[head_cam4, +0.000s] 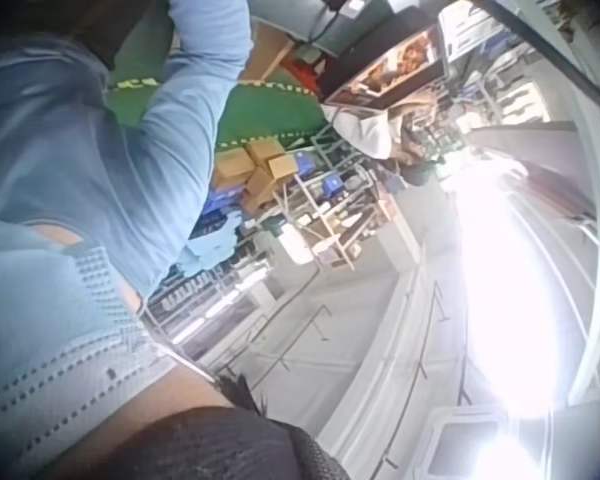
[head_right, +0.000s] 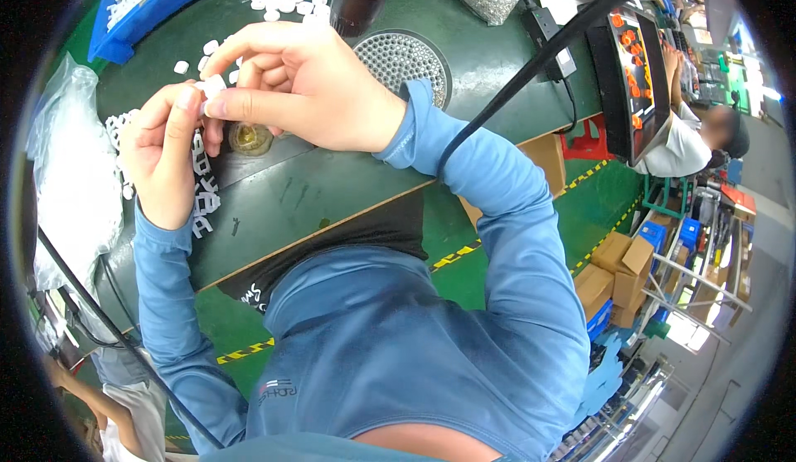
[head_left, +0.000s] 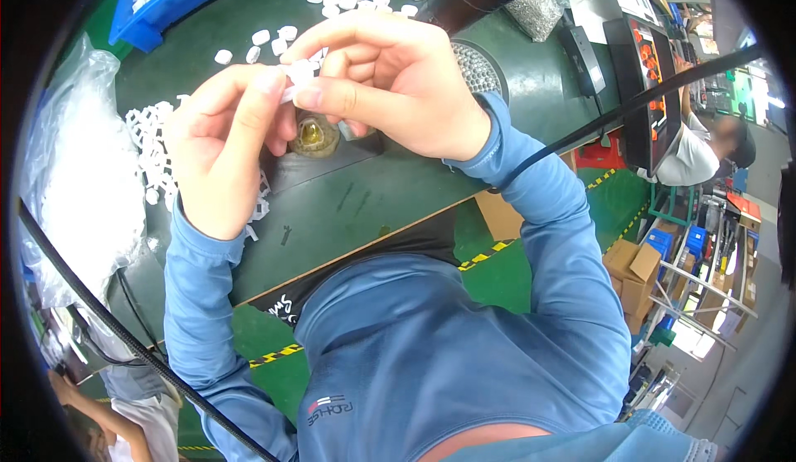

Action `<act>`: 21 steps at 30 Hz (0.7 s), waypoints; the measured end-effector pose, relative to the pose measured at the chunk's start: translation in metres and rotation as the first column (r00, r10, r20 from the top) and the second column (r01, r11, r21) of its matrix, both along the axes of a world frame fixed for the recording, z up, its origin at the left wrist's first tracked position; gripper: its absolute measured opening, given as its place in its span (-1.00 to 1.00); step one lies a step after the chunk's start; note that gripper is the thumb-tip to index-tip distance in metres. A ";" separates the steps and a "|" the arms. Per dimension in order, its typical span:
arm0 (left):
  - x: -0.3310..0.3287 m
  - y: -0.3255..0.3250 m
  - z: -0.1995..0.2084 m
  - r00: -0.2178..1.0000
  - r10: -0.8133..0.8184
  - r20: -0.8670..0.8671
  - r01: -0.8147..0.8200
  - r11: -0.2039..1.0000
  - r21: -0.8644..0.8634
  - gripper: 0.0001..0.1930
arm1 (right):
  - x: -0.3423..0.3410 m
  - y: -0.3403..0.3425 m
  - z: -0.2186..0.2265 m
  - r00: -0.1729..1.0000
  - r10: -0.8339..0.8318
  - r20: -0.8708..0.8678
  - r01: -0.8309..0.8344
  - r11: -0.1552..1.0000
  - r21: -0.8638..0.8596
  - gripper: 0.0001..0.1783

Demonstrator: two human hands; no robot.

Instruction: Assembling small plastic components and using a handheld heat tool at an electronics factory workbench.

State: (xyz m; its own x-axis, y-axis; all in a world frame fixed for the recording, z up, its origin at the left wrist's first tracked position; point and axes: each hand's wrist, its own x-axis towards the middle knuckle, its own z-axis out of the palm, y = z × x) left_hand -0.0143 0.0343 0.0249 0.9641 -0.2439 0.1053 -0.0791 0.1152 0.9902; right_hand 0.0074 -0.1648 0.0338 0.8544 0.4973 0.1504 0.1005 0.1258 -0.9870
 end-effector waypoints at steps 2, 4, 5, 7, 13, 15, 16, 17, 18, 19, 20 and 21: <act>0.003 -0.001 0.001 0.996 0.086 0.020 -0.088 0.993 0.080 -0.83 | 0.001 0.000 -0.003 0.996 -0.057 0.064 0.056 0.998 0.029 -0.66; 0.011 0.008 -0.001 0.954 0.259 0.151 -0.280 0.949 0.142 -0.84 | -0.001 0.003 -0.004 0.990 -0.079 0.114 0.082 0.997 -0.017 -0.63; 0.016 0.008 0.000 0.910 0.376 0.174 -0.398 0.910 0.117 -0.85 | -0.002 0.001 -0.003 0.987 -0.074 0.144 0.080 0.996 -0.033 -0.62; 0.047 0.014 0.006 0.825 0.369 0.428 -0.495 0.836 0.234 -0.84 | -0.005 -0.007 -0.001 0.965 -0.070 0.254 0.102 0.988 -0.114 -0.59; 0.152 0.041 0.030 0.499 -0.116 0.859 -0.841 0.175 0.512 -0.74 | -0.006 -0.001 -0.001 0.916 0.021 0.400 0.055 0.982 -0.179 -0.62; 0.129 0.018 0.036 0.631 0.001 0.776 -0.715 0.388 0.581 -0.78 | -0.002 -0.006 -0.006 0.883 0.018 0.469 0.086 0.976 -0.200 -0.63; 0.103 0.012 0.039 0.742 0.082 0.666 -0.590 0.551 0.590 -0.80 | -0.001 -0.002 -0.008 0.846 0.029 0.533 0.098 0.973 -0.208 -0.64; 0.073 0.003 0.039 0.840 0.109 0.531 -0.381 0.816 0.435 -0.82 | -0.003 -0.002 -0.004 0.865 0.052 0.499 0.100 0.957 -0.273 -0.66; 0.037 -0.009 0.061 0.951 0.079 0.300 -0.176 0.933 0.313 -0.83 | -0.005 -0.001 -0.001 0.825 0.033 0.564 0.144 0.953 -0.265 -0.65; 0.007 -0.015 0.068 0.982 0.093 0.167 -0.109 0.990 0.088 -0.85 | -0.007 -0.001 0.002 0.780 0.028 0.625 0.165 0.955 -0.248 -0.65; -0.004 -0.021 0.070 0.930 -0.040 0.365 0.004 0.995 0.101 -0.59 | -0.005 -0.005 -0.004 0.688 0.012 0.726 0.220 0.949 -0.225 -0.64; -0.021 -0.034 0.082 0.957 -0.138 0.255 0.176 0.976 -0.131 -0.50 | -0.005 -0.014 0.003 0.730 -0.009 0.683 0.185 0.965 -0.186 -0.63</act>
